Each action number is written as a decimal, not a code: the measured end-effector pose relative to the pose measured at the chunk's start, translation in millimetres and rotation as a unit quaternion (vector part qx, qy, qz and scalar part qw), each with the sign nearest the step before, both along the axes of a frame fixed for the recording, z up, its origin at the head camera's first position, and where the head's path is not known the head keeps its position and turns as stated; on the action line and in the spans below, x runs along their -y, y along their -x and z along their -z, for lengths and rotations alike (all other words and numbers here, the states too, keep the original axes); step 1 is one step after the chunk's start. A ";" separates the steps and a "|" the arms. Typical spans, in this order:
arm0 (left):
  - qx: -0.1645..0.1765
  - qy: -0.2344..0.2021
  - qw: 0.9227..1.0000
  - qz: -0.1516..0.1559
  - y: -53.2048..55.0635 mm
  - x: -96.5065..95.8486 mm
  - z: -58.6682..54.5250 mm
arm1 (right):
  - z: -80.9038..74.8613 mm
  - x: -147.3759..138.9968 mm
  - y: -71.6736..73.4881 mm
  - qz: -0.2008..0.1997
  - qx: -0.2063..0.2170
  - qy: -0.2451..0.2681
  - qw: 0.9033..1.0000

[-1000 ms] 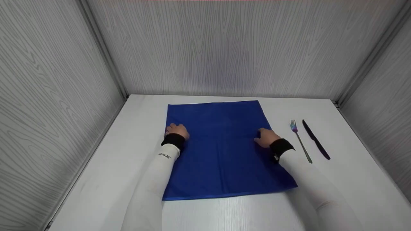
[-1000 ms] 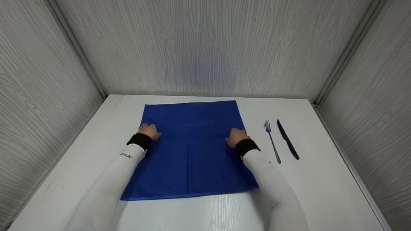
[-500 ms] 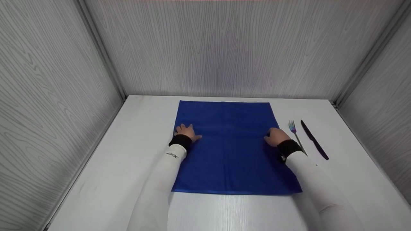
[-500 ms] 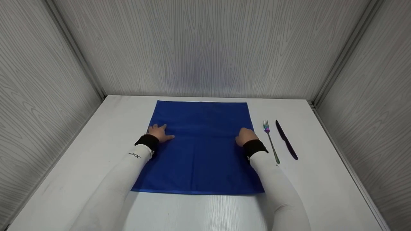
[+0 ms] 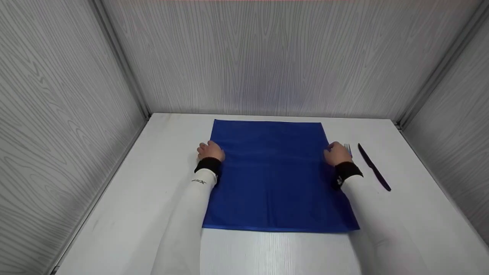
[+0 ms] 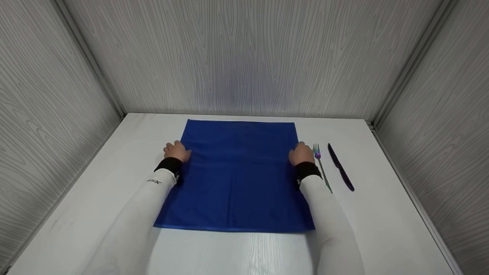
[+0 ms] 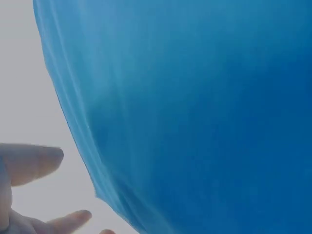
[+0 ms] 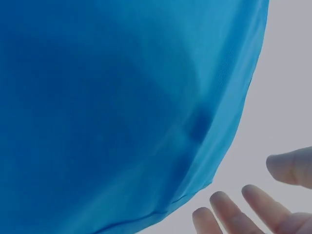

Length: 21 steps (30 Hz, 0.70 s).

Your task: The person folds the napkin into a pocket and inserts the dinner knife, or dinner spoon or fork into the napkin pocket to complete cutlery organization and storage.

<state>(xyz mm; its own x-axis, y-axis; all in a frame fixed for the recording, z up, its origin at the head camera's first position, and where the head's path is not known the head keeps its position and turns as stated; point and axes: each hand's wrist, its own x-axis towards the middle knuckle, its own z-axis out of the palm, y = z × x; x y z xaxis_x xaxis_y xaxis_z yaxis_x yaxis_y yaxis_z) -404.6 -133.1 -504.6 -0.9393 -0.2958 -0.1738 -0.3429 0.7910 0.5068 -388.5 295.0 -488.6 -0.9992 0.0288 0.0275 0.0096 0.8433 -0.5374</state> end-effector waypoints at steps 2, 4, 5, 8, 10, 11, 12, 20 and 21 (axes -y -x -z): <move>0.004 -0.015 0.999 -0.035 0.2 7.1 -2.0 | 0.8 -5.4 2.5 0.020 0.009 -0.003 1.000; 0.013 -0.021 0.998 -0.051 -1.9 14.0 -3.6 | 2.2 -10.1 4.3 0.032 0.023 -0.011 0.999; 0.014 -0.021 0.998 -0.055 -3.2 17.3 -3.8 | 3.7 -12.3 5.6 0.035 0.027 -0.017 0.999; 0.008 -0.028 0.998 -0.056 -6.3 25.6 -2.6 | 7.2 -16.2 7.7 0.040 0.038 -0.032 0.998; -0.001 -0.027 0.998 -0.048 -7.7 28.6 -1.5 | 9.4 -17.6 8.4 0.044 0.043 -0.043 0.997; -0.002 -0.031 0.999 -0.043 -7.4 29.6 -0.7 | 10.3 -18.2 8.5 0.046 0.046 -0.047 0.997; 0.001 -0.034 0.999 -0.038 -6.8 30.1 0.0 | 10.8 -18.6 8.3 0.050 0.049 -0.051 0.996; 0.009 -0.037 0.999 -0.023 1.4 30.5 4.5 | 8.4 -23.8 6.8 0.066 0.072 -0.054 0.994; 0.009 -0.037 0.999 -0.024 2.4 30.6 4.6 | 7.9 -24.1 7.0 0.064 0.072 -0.055 0.994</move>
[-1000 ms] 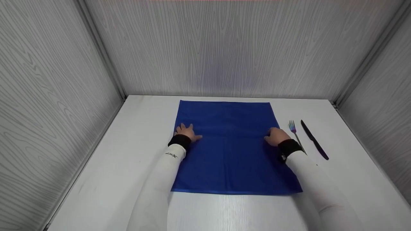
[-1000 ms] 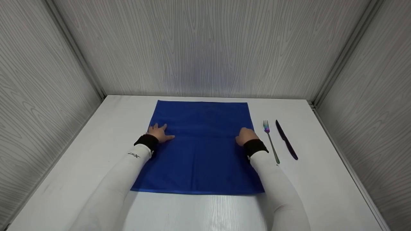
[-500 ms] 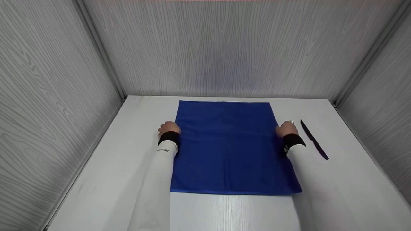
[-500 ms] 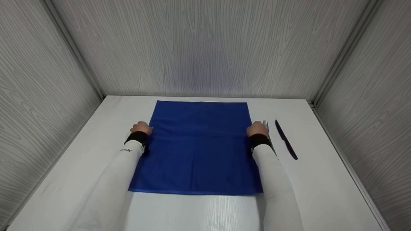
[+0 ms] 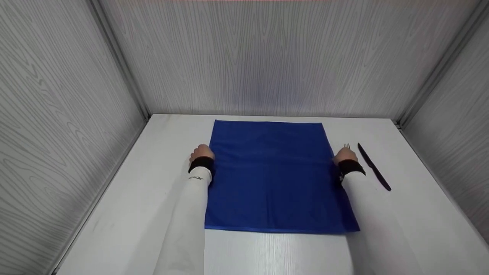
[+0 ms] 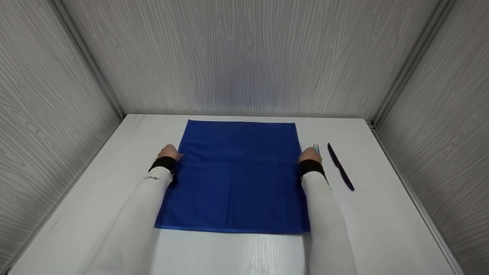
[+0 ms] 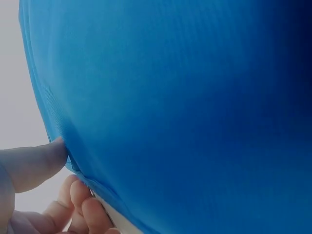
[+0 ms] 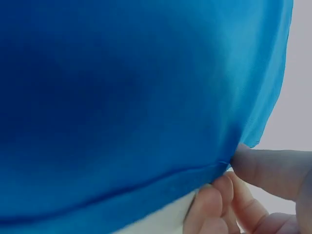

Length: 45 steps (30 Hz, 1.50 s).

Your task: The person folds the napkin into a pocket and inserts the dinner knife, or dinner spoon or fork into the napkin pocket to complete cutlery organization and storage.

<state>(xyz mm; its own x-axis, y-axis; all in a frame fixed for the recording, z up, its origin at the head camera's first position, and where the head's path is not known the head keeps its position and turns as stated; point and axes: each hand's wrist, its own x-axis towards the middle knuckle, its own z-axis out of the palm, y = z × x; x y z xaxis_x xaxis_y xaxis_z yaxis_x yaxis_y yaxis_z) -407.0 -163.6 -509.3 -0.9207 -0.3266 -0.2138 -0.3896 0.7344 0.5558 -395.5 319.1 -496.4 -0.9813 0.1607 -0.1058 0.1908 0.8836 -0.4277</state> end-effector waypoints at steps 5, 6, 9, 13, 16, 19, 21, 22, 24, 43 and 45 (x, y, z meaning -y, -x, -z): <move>0.015 0.000 1.000 0.001 8.5 3.8 4.9 | 0.5 -0.2 2.1 -0.001 -0.007 -0.009 1.000; 0.015 0.001 1.000 0.003 6.9 3.8 4.3 | 1.5 0.0 2.6 0.000 -0.007 -0.010 1.000; -0.001 0.006 1.000 0.007 -4.2 1.2 -1.3 | 3.2 1.8 3.8 0.004 -0.006 -0.007 1.000; -0.026 0.015 0.999 0.012 -16.6 -3.2 -8.6 | 3.4 0.4 6.9 0.002 0.007 -0.002 1.000; -0.018 0.019 1.000 0.017 -14.3 -3.6 -9.0 | 2.4 -3.4 8.6 -0.009 0.008 0.008 1.000; -0.007 0.005 1.000 0.020 -9.4 -1.5 -9.1 | 2.2 -9.8 10.5 -0.019 -0.015 0.031 0.999; -0.010 -0.022 1.000 0.018 -6.0 0.9 -8.5 | 3.1 -15.1 11.4 -0.023 -0.028 0.078 0.996; -0.015 -0.041 0.999 0.016 -4.6 2.4 -8.2 | 3.7 -17.6 11.7 -0.023 -0.031 0.113 0.993; -0.033 -0.082 0.996 0.013 -2.3 5.3 -7.2 | 5.0 -21.6 11.5 -0.021 -0.024 0.192 0.981; -0.202 -0.229 0.951 -0.046 -2.8 20.5 -14.4 | -6.7 -20.1 3.0 0.083 -0.065 0.447 0.888; -0.220 -0.237 0.945 -0.045 -4.9 22.4 -20.5 | -13.3 -21.8 -1.2 0.087 -0.069 0.461 0.880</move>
